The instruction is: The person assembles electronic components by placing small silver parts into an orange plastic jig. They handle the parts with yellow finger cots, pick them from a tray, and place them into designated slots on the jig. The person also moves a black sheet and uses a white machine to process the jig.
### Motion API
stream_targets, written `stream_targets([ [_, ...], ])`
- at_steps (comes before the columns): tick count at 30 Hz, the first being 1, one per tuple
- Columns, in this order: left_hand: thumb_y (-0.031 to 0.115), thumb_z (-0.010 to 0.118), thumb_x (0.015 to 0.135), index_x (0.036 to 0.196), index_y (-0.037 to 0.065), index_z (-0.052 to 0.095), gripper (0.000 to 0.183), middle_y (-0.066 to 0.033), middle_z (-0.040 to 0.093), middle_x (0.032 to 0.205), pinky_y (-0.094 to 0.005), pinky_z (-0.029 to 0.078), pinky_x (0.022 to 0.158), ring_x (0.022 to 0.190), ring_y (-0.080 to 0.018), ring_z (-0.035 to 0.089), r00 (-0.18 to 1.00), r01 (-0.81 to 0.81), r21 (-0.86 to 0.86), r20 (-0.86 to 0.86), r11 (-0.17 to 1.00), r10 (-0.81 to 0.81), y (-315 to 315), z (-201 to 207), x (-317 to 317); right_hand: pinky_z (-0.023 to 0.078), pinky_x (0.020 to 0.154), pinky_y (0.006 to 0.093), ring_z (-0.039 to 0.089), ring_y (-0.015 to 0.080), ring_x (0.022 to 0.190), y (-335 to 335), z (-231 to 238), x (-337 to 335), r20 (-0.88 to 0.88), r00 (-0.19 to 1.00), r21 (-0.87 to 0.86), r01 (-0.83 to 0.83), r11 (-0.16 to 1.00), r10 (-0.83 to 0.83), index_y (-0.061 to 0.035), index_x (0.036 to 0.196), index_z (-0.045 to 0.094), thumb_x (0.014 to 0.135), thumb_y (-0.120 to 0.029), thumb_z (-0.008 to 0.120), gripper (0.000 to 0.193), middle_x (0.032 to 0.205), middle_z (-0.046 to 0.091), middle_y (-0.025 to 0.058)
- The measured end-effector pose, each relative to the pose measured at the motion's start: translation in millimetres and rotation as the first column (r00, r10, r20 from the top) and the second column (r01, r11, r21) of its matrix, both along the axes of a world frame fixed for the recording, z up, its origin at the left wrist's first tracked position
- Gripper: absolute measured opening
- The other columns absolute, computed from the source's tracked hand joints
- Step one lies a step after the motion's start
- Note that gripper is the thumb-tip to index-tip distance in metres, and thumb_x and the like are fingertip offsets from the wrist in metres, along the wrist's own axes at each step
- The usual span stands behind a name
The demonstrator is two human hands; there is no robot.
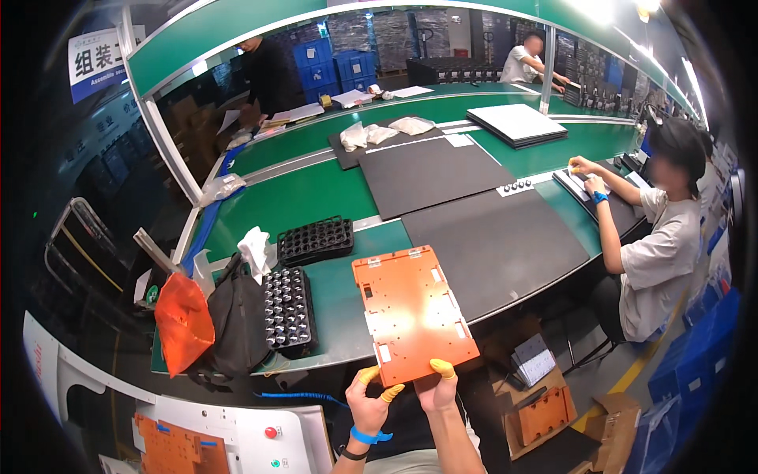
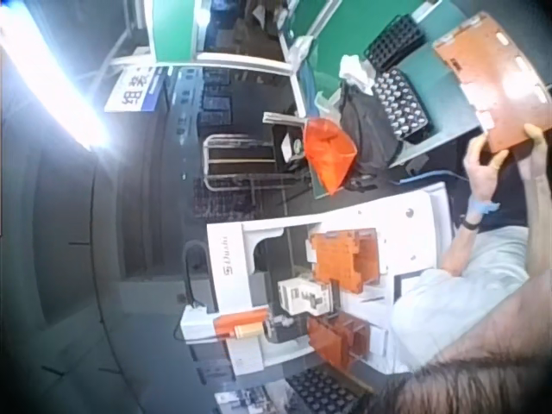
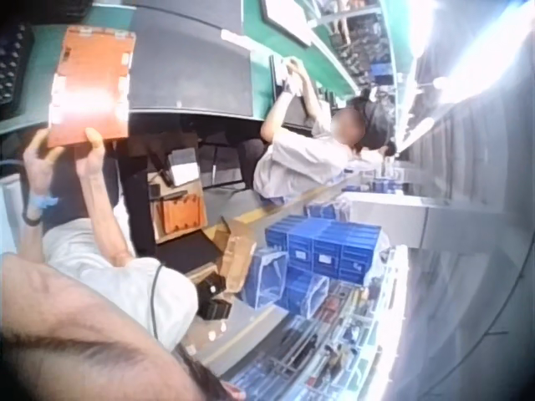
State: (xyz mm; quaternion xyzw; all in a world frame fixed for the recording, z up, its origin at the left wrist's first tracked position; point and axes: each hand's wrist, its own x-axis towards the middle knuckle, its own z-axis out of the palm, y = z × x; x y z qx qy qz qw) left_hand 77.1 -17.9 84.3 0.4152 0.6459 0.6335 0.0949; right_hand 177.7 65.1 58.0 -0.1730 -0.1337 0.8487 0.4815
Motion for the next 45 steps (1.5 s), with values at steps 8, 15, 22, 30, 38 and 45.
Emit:
stream_targets([
  [8, 0.033, 0.093, 0.066, 0.094, 0.0, 0.072, 0.049, -0.006, 0.063, 0.09, -0.0304, 0.046, 0.064, 0.073, -0.0175, 0.055, 0.997, -0.082, -0.096, -0.005, 0.992, 0.082, -0.5, -31.4, -46.5, 0.047, 0.102, 0.0409, 0.06, 0.0215, 0.118, 3.2, -30.3, -43.1, 0.025, 0.999, -0.013, -0.048, 0.999, 0.049, -0.0063, 0.134, 0.056, 0.09, -0.019, 0.069, 0.048, 0.124, 0.064, 0.0061],
  [15, 0.026, 0.093, 0.067, 0.1, -0.001, 0.073, 0.047, -0.0033, 0.054, 0.099, -0.0284, 0.042, 0.068, 0.08, -0.0144, 0.049, 0.982, -0.187, -0.152, -0.048, 0.971, 0.182, -3.3, -36.5, -69.0, 0.056, 0.094, 0.0452, 0.066, 0.0273, 0.112, 13.0, -37.3, -47.0, 0.188, 0.924, 0.144, -0.362, 0.921, 0.334, -0.0032, 0.135, 0.053, 0.099, -0.036, 0.062, 0.049, 0.121, 0.064, 0.014],
  [22, 0.022, 0.093, 0.066, 0.102, 0.002, 0.077, 0.044, -0.0053, 0.053, 0.096, -0.0329, 0.041, 0.071, 0.079, -0.0186, 0.046, 0.979, -0.201, -0.151, -0.052, 0.968, 0.195, 11.4, -27.7, -61.0, 0.062, 0.08, 0.0388, 0.073, 0.0321, 0.1, 29.4, 4.0, -13.6, 0.609, 0.628, 0.159, -0.695, 0.701, 0.485, 0.0071, 0.132, 0.055, 0.105, -0.047, 0.048, 0.061, 0.122, 0.067, 0.021],
  [30, 0.025, 0.094, 0.065, 0.105, 0.002, 0.077, 0.05, -0.0016, 0.051, 0.097, -0.0274, 0.032, 0.058, 0.069, -0.0119, 0.036, 0.973, -0.207, -0.224, -0.151, 0.952, 0.176, 9.5, -33.4, -66.5, 0.046, 0.084, 0.0361, 0.066, 0.0205, 0.086, 45.6, 51.0, 11.4, 0.562, 0.499, 0.8, -0.532, 0.279, -0.66, -0.0056, 0.107, 0.072, 0.077, -0.008, 0.082, 0.032, 0.09, 0.074, 0.0042],
  [38, 0.019, 0.094, 0.064, 0.105, 0.0, 0.076, 0.049, -0.0034, 0.049, 0.098, -0.0274, 0.036, 0.06, 0.072, -0.0126, 0.041, 0.963, -0.229, -0.21, -0.193, 0.951, 0.189, 15.7, -38.9, -70.1, 0.009, 0.12, 0.0667, 0.035, 0.0297, 0.148, 85.1, 41.8, -14.9, 0.547, 0.232, 0.507, -0.856, 0.098, -0.805, -0.0075, 0.142, 0.053, 0.072, -0.026, 0.086, 0.08, 0.152, 0.047, 0.0091],
  [45, 0.02, 0.095, 0.063, 0.103, 0.0, 0.076, 0.049, -0.0015, 0.049, 0.095, -0.0265, 0.028, 0.051, 0.064, -0.0096, 0.037, 0.963, -0.243, -0.216, -0.168, 0.946, 0.209, 16.3, -36.7, -72.2, 0.016, 0.119, 0.0658, 0.047, 0.0254, 0.14, 93.6, 22.8, -17.2, 0.391, 0.29, 0.592, -0.806, -0.002, -0.873, -0.0111, 0.134, 0.06, 0.074, -0.027, 0.083, 0.067, 0.145, 0.055, 0.0082],
])
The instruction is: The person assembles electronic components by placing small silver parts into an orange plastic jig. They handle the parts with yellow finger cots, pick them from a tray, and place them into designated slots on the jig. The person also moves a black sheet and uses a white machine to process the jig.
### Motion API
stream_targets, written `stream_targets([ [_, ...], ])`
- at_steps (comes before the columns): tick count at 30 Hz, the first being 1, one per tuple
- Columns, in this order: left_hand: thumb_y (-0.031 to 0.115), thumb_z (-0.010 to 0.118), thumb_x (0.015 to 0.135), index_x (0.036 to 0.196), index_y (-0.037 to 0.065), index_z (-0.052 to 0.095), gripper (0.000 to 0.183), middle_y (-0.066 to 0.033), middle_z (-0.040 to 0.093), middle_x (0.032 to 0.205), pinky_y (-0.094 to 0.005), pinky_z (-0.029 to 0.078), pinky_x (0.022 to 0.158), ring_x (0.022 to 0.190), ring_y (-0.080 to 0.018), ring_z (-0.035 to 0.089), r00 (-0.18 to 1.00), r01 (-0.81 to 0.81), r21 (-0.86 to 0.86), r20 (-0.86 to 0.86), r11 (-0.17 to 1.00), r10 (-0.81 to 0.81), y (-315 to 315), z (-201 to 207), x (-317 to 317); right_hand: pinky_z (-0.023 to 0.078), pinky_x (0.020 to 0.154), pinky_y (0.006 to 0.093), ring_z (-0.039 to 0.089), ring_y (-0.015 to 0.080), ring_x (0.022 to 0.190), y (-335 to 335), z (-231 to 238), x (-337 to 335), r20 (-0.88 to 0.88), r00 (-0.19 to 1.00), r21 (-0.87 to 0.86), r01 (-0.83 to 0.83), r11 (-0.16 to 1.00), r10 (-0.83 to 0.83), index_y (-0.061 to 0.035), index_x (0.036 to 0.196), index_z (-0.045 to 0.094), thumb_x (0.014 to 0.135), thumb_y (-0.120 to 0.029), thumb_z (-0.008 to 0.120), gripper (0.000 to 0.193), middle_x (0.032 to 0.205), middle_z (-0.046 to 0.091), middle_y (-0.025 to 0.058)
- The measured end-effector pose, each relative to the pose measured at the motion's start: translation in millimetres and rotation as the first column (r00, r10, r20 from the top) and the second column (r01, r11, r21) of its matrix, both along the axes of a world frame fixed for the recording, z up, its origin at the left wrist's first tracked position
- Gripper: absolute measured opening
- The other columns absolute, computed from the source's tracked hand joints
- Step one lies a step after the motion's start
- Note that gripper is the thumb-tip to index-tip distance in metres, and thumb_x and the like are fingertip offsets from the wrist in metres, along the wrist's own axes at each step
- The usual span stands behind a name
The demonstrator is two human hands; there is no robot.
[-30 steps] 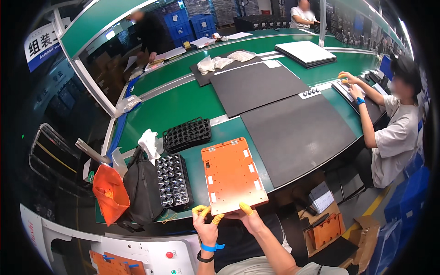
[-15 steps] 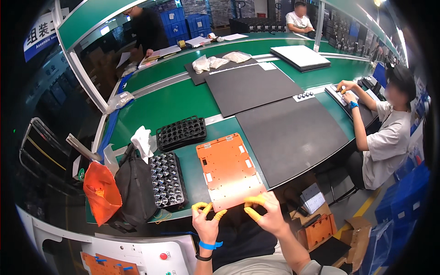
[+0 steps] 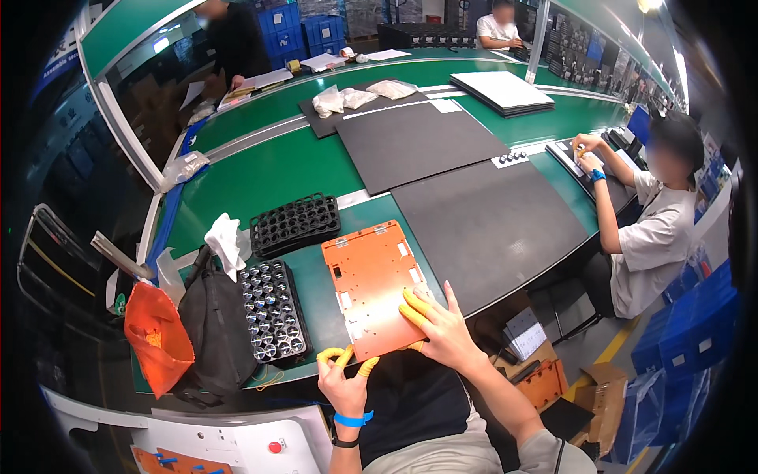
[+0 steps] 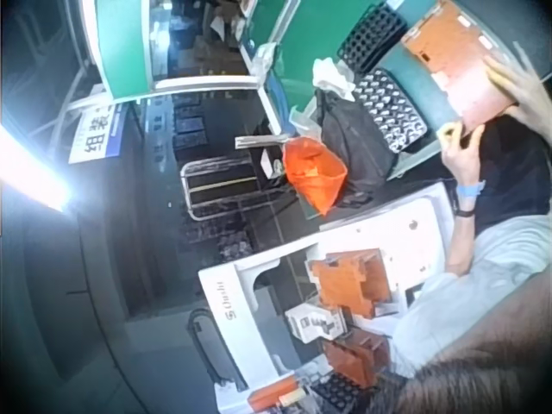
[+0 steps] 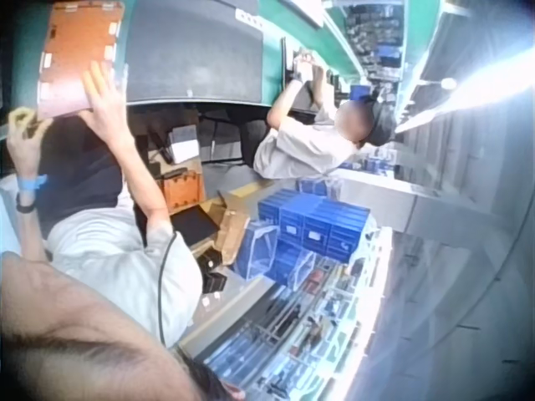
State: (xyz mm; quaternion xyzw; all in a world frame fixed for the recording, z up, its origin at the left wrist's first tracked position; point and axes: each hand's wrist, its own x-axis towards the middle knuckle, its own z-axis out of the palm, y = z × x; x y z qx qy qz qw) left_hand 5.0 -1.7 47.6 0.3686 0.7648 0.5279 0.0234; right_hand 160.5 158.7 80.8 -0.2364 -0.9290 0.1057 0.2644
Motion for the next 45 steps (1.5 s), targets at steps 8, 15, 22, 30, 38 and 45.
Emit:
stream_targets([
  [8, 0.018, 0.095, 0.062, 0.101, -0.002, 0.075, 0.049, -0.0027, 0.051, 0.095, -0.0275, 0.03, 0.053, 0.064, -0.0111, 0.039, 0.998, 0.019, -0.019, 0.054, 1.0, -0.017, -1.0, 6.7, -0.4, 0.042, 0.112, 0.0545, 0.066, 0.0287, 0.116, 11.7, 41.7, -3.3, -0.111, 0.99, 0.127, -0.076, 0.989, 0.091, -0.0059, 0.116, 0.071, 0.068, -0.013, 0.078, 0.049, 0.123, 0.068, 0.0123],
  [15, 0.022, 0.096, 0.061, 0.102, 0.0, 0.076, 0.051, -0.0049, 0.055, 0.095, -0.0286, 0.033, 0.053, 0.064, -0.0129, 0.043, 1.0, 0.031, 0.02, -0.005, 0.999, -0.031, -2.3, -1.1, -3.6, 0.06, 0.075, 0.0311, 0.07, 0.0163, 0.082, 86.0, 124.6, -60.8, -0.645, 0.762, -0.192, -0.237, 0.952, 0.06, -0.0028, 0.13, 0.061, 0.069, -0.009, 0.089, 0.068, 0.104, 0.07, 0.0069],
  [22, 0.025, 0.096, 0.062, 0.105, 0.003, 0.077, 0.052, -0.0036, 0.055, 0.095, -0.0269, 0.032, 0.05, 0.058, -0.0101, 0.038, 0.999, 0.032, 0.014, -0.025, 0.999, -0.031, -2.0, -4.0, -5.7, 0.054, 0.085, 0.0295, 0.068, 0.0169, 0.098, 173.7, 71.9, -145.9, -0.594, 0.699, -0.746, -0.291, 0.599, -0.399, 0.0077, 0.124, 0.062, 0.092, -0.017, 0.075, 0.042, 0.109, 0.072, 0.0133],
  [30, 0.03, 0.094, 0.062, 0.101, 0.002, 0.077, 0.05, -0.009, 0.059, 0.093, -0.0356, 0.05, 0.06, 0.069, -0.0235, 0.059, 1.0, 0.023, -0.059, 0.002, 0.998, -0.023, -4.5, 7.6, -5.4, 0.054, 0.082, 0.031, 0.07, 0.0188, 0.092, 230.0, -12.2, -165.0, -0.44, 0.79, -0.786, -0.109, 0.608, -0.427, 0.0072, 0.121, 0.065, 0.093, -0.016, 0.071, 0.037, 0.107, 0.074, 0.0147],
  [38, 0.029, 0.095, 0.063, 0.101, 0.002, 0.077, 0.051, -0.0097, 0.06, 0.095, -0.0358, 0.051, 0.062, 0.071, -0.0242, 0.061, 1.0, 0.024, -0.062, 0.01, 0.998, -0.023, -4.7, 7.3, -3.8, 0.053, 0.088, 0.0334, 0.069, 0.0217, 0.102, 239.7, -25.3, -161.9, -0.34, 0.853, -0.804, -0.045, 0.593, -0.396, 0.0085, 0.121, 0.065, 0.094, -0.014, 0.067, 0.035, 0.111, 0.073, 0.0198],
  [45, 0.025, 0.095, 0.063, 0.102, 0.002, 0.076, 0.049, -0.0057, 0.057, 0.096, -0.0293, 0.035, 0.049, 0.059, -0.0139, 0.044, 0.997, 0.037, 0.087, -0.076, 0.996, -0.031, -2.3, -8.9, -7.9, 0.051, 0.096, 0.039, 0.068, 0.0306, 0.111, 211.3, 3.6, -137.5, -0.101, 0.944, -0.697, 0.158, 0.7, -0.315, 0.0072, 0.123, 0.065, 0.096, -0.026, 0.064, 0.042, 0.116, 0.071, 0.0239],
])
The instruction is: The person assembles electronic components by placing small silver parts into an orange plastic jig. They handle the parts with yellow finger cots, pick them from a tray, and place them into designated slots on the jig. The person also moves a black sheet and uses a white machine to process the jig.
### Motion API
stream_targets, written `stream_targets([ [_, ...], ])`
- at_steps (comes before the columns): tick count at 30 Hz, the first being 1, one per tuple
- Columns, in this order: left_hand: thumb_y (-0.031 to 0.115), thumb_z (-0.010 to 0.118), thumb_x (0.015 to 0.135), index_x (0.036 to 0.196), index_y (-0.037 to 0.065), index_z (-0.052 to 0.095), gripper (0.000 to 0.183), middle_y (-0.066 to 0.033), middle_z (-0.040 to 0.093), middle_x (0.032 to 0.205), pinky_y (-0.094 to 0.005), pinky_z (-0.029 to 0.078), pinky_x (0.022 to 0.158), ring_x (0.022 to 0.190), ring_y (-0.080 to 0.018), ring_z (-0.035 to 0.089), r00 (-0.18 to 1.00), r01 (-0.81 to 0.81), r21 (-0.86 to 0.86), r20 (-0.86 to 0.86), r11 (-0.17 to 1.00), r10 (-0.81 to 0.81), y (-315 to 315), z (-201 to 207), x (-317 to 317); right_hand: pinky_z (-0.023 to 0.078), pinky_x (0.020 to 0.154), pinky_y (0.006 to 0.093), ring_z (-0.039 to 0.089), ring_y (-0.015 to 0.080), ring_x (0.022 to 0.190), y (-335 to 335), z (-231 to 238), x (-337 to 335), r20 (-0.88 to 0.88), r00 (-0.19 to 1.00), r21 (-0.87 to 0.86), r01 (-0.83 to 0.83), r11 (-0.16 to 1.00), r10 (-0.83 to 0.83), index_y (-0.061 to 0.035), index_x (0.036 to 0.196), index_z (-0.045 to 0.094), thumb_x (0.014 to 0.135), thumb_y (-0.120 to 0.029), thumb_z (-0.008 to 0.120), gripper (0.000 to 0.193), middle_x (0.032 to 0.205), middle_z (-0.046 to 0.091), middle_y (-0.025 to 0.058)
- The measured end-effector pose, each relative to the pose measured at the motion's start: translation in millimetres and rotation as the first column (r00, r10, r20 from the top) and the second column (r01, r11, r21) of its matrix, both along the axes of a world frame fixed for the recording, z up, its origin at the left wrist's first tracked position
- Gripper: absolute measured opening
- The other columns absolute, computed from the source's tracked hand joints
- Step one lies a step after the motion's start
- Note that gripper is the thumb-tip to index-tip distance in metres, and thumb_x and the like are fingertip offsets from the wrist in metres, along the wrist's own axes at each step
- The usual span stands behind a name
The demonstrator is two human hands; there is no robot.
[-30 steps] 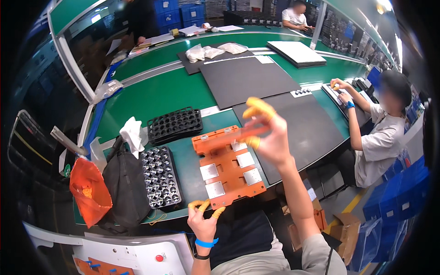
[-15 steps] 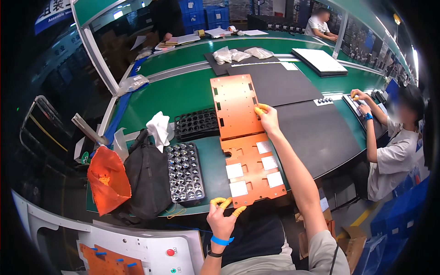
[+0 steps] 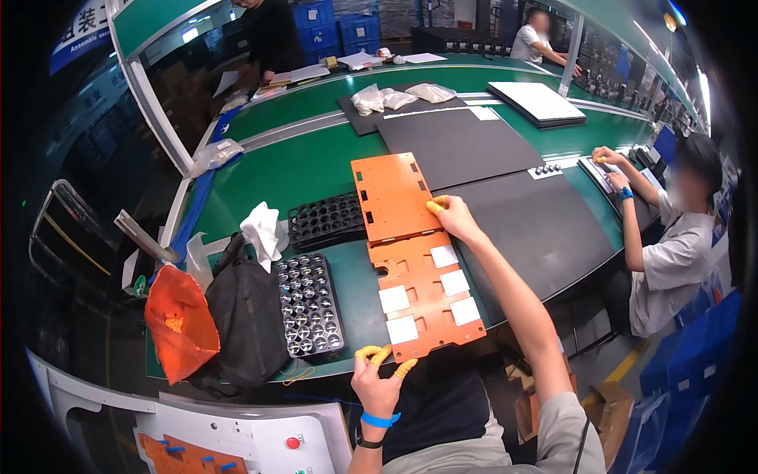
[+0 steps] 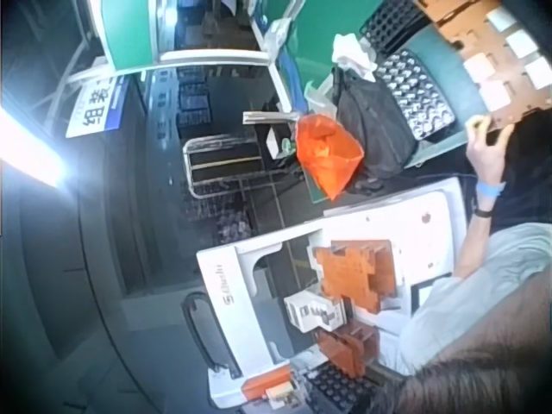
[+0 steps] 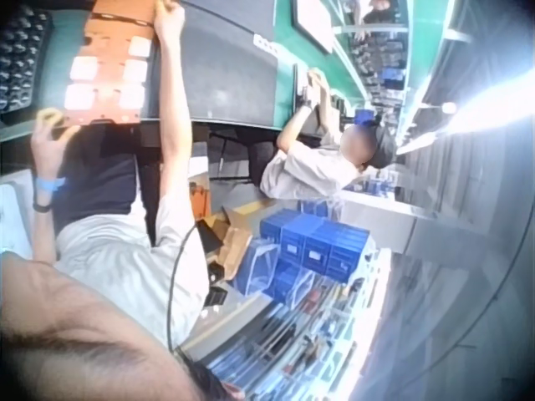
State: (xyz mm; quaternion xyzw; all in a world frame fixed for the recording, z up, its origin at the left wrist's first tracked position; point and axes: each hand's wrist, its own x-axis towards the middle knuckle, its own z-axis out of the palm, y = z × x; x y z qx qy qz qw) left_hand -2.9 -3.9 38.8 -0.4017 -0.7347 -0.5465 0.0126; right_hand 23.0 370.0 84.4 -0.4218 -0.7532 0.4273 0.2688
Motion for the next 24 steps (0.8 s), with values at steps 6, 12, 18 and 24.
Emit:
stream_targets([
  [6, 0.026, 0.095, 0.062, 0.101, 0.002, 0.075, 0.05, -0.0072, 0.057, 0.094, -0.0315, 0.037, 0.049, 0.062, -0.017, 0.05, 1.0, -0.014, -0.082, 0.025, 0.997, 0.016, 0.5, 8.5, 4.3, 0.051, 0.083, 0.0477, 0.068, 0.0393, 0.095, -47.9, 18.2, 54.1, 0.225, 0.968, 0.282, 0.041, 0.959, -0.108, 0.0049, 0.102, 0.066, 0.095, -0.038, 0.065, 0.043, 0.093, 0.071, 0.0234],
  [12, 0.026, 0.095, 0.063, 0.101, 0.002, 0.074, 0.05, -0.0114, 0.059, 0.096, -0.0367, 0.048, 0.06, 0.076, -0.0262, 0.06, 1.0, -0.018, -0.035, -0.019, 0.999, 0.018, 0.7, 9.0, 5.2, 0.051, 0.075, 0.0486, 0.068, 0.0426, 0.081, -86.9, 21.5, 81.1, 0.37, 0.928, 0.201, -0.031, 0.979, -0.047, 0.0024, 0.09, 0.061, 0.096, -0.038, 0.063, 0.041, 0.079, 0.069, 0.0221],
  [18, 0.025, 0.095, 0.062, 0.102, 0.002, 0.074, 0.05, -0.0124, 0.06, 0.097, -0.0392, 0.053, 0.069, 0.083, -0.029, 0.063, 1.0, -0.012, -0.068, 0.024, 0.998, 0.014, 0.6, 10.4, 7.2, 0.049, 0.073, 0.0538, 0.064, 0.0483, 0.081, -109.5, 8.8, 81.6, 0.3, 0.951, 0.315, -0.021, 0.949, -0.078, 0.0037, 0.089, 0.059, 0.101, -0.027, 0.056, 0.033, 0.08, 0.066, 0.0271],
  [24, 0.03, 0.094, 0.063, 0.1, 0.002, 0.074, 0.05, -0.0125, 0.062, 0.098, -0.0399, 0.056, 0.071, 0.085, -0.0303, 0.066, 0.999, -0.028, -0.091, 0.029, 0.995, 0.031, -1.3, 9.4, 6.4, 0.049, 0.068, 0.0524, 0.064, 0.0481, 0.077, -101.4, 10.7, 84.1, 0.197, 0.98, 0.237, -0.034, 0.971, -0.014, 0.0038, 0.09, 0.059, 0.102, -0.023, 0.057, 0.03, 0.077, 0.065, 0.027],
])
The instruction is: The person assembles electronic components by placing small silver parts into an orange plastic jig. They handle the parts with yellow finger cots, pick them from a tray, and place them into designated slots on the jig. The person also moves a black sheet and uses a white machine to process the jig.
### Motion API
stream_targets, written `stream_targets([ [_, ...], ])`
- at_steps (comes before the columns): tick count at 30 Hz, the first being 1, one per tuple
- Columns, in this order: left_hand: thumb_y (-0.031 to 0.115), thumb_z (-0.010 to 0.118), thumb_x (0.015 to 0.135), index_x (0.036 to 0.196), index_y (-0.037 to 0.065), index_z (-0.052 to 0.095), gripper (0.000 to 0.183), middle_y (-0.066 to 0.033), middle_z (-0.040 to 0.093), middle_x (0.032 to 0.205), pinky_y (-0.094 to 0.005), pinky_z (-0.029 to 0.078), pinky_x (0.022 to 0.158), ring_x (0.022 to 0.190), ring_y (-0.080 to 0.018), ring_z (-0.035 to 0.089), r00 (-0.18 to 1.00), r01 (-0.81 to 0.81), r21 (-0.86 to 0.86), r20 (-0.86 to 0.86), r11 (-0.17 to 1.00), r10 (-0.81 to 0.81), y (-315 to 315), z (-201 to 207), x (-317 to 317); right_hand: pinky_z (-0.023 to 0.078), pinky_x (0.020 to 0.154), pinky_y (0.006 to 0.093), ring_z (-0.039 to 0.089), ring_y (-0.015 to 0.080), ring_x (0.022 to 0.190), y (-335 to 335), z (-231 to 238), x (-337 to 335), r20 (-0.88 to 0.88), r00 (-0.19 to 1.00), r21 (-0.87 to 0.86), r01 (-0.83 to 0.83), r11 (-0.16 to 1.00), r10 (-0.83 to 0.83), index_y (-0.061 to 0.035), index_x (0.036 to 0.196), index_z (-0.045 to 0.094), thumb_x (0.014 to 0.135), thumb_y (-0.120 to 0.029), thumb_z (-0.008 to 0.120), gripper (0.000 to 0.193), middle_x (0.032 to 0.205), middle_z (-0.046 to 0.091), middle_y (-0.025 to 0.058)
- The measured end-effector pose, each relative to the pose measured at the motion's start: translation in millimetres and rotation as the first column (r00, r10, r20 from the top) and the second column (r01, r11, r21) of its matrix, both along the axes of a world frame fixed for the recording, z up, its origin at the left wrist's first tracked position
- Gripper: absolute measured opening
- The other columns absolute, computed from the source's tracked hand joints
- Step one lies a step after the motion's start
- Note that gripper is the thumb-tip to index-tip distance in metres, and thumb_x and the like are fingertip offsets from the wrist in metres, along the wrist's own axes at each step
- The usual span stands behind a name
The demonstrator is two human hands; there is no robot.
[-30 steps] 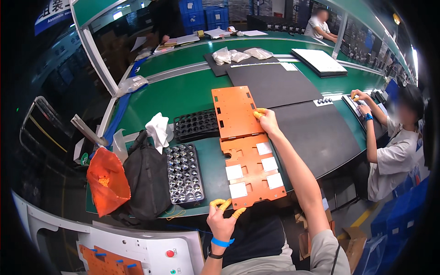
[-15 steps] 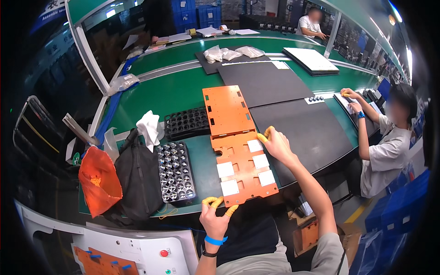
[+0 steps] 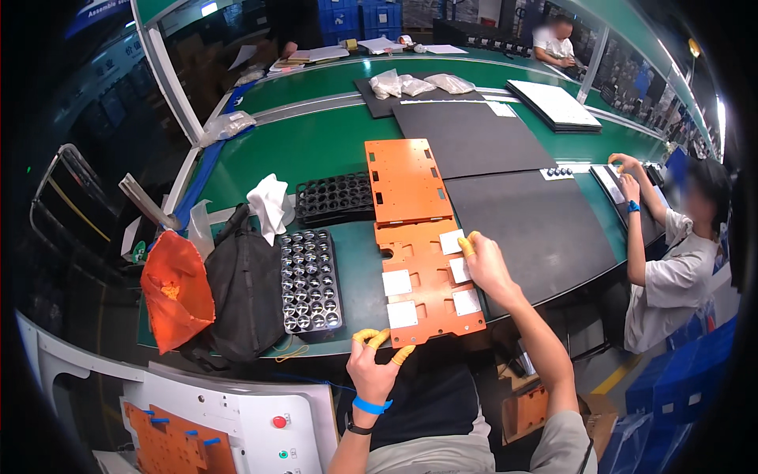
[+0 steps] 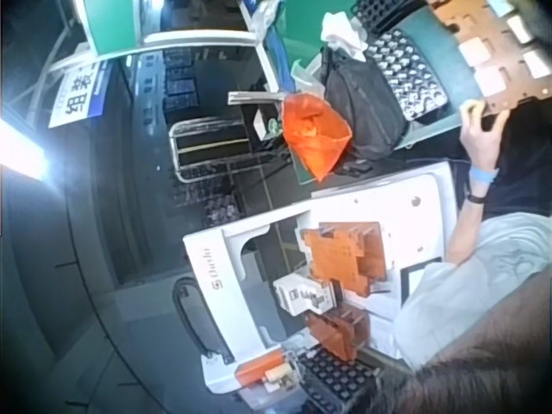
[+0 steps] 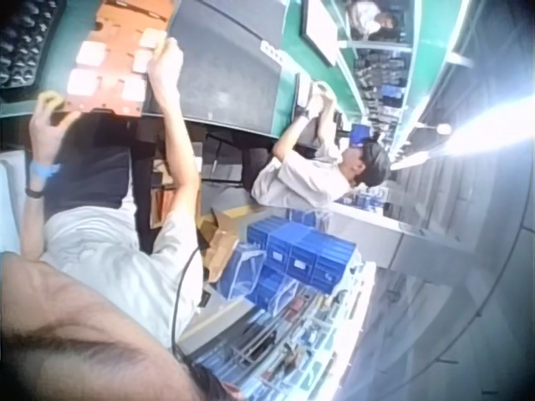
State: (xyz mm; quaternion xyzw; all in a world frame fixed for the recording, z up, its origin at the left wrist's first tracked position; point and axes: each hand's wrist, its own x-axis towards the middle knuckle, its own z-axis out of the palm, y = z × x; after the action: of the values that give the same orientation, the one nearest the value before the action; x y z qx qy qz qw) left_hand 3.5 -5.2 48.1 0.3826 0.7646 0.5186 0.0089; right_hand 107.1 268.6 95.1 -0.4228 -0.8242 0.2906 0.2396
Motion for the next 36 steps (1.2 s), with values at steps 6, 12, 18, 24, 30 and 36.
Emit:
stream_targets([
  [6, 0.029, 0.094, 0.063, 0.099, 0.002, 0.074, 0.05, -0.0125, 0.062, 0.098, -0.04, 0.055, 0.07, 0.084, -0.0307, 0.066, 0.999, -0.002, 0.006, -0.033, 1.0, 0.002, 0.1, 0.5, -0.4, 0.051, 0.063, 0.0505, 0.067, 0.0442, 0.071, 52.0, 14.8, 23.8, -0.021, 0.993, 0.19, 0.115, 0.975, -0.113, 0.0029, 0.094, 0.063, 0.099, -0.02, 0.06, 0.024, 0.074, 0.067, 0.024],
  [12, 0.031, 0.094, 0.064, 0.099, 0.001, 0.074, 0.05, -0.0132, 0.062, 0.098, -0.0403, 0.055, 0.069, 0.083, -0.0316, 0.066, 0.999, 0.007, 0.025, -0.045, 1.0, -0.006, 3.9, 1.5, 0.5, 0.053, 0.06, 0.0484, 0.068, 0.039, 0.068, 141.7, -4.7, 89.8, 0.271, 0.884, 0.669, 0.112, 0.735, -0.382, -0.0008, 0.095, 0.057, 0.094, -0.014, 0.061, 0.014, 0.075, 0.068, 0.0191],
  [18, 0.028, 0.094, 0.064, 0.1, 0.0, 0.073, 0.049, -0.013, 0.06, 0.098, -0.039, 0.052, 0.068, 0.085, -0.03, 0.063, 0.999, 0.009, 0.042, -0.045, 0.999, -0.007, 0.9, -1.8, 0.9, 0.051, 0.055, 0.0409, 0.065, 0.0282, 0.061, 135.2, -11.7, 111.1, 0.233, 0.95, 0.832, -0.085, 0.549, -0.206, -0.006, 0.086, 0.056, 0.093, -0.022, 0.066, 0.021, 0.067, 0.061, 0.0094],
  [24, 0.03, 0.094, 0.065, 0.101, 0.001, 0.073, 0.051, -0.0127, 0.059, 0.099, -0.0363, 0.048, 0.061, 0.081, -0.028, 0.062, 0.999, 0.011, 0.02, -0.031, 1.0, -0.011, 3.0, -4.2, 3.7, 0.046, 0.056, 0.0375, 0.06, 0.0243, 0.059, 82.6, -7.6, 113.8, 0.332, 0.943, 0.84, -0.296, 0.455, 0.0, -0.0088, 0.071, 0.056, 0.084, -0.024, 0.076, 0.028, 0.066, 0.058, 0.0054],
  [30, 0.027, 0.093, 0.067, 0.103, 0.001, 0.072, 0.048, -0.013, 0.061, 0.101, -0.0384, 0.051, 0.065, 0.084, -0.03, 0.064, 0.998, 0.017, 0.035, -0.061, 0.999, -0.015, 5.1, -2.9, 3.9, 0.049, 0.058, 0.0392, 0.062, 0.0253, 0.064, 68.3, -19.9, 113.3, 0.286, 0.955, 0.803, -0.282, 0.525, 0.076, -0.0082, 0.074, 0.061, 0.08, -0.029, 0.079, 0.028, 0.068, 0.06, 0.0062],
  [36, 0.017, 0.083, 0.08, 0.119, 0.004, 0.069, 0.044, -0.0132, 0.063, 0.117, -0.0377, 0.058, 0.078, 0.098, -0.0302, 0.066, 0.999, 0.051, -0.078, -0.006, 0.996, -0.052, -29.3, 15.6, 7.7, 0.044, 0.053, 0.0418, 0.059, 0.0291, 0.059, 21.6, -7.4, 81.6, -0.025, 0.989, 0.726, -0.084, 0.683, 0.148, -0.005, 0.073, 0.063, 0.077, -0.019, 0.084, 0.026, 0.066, 0.06, 0.01],
])
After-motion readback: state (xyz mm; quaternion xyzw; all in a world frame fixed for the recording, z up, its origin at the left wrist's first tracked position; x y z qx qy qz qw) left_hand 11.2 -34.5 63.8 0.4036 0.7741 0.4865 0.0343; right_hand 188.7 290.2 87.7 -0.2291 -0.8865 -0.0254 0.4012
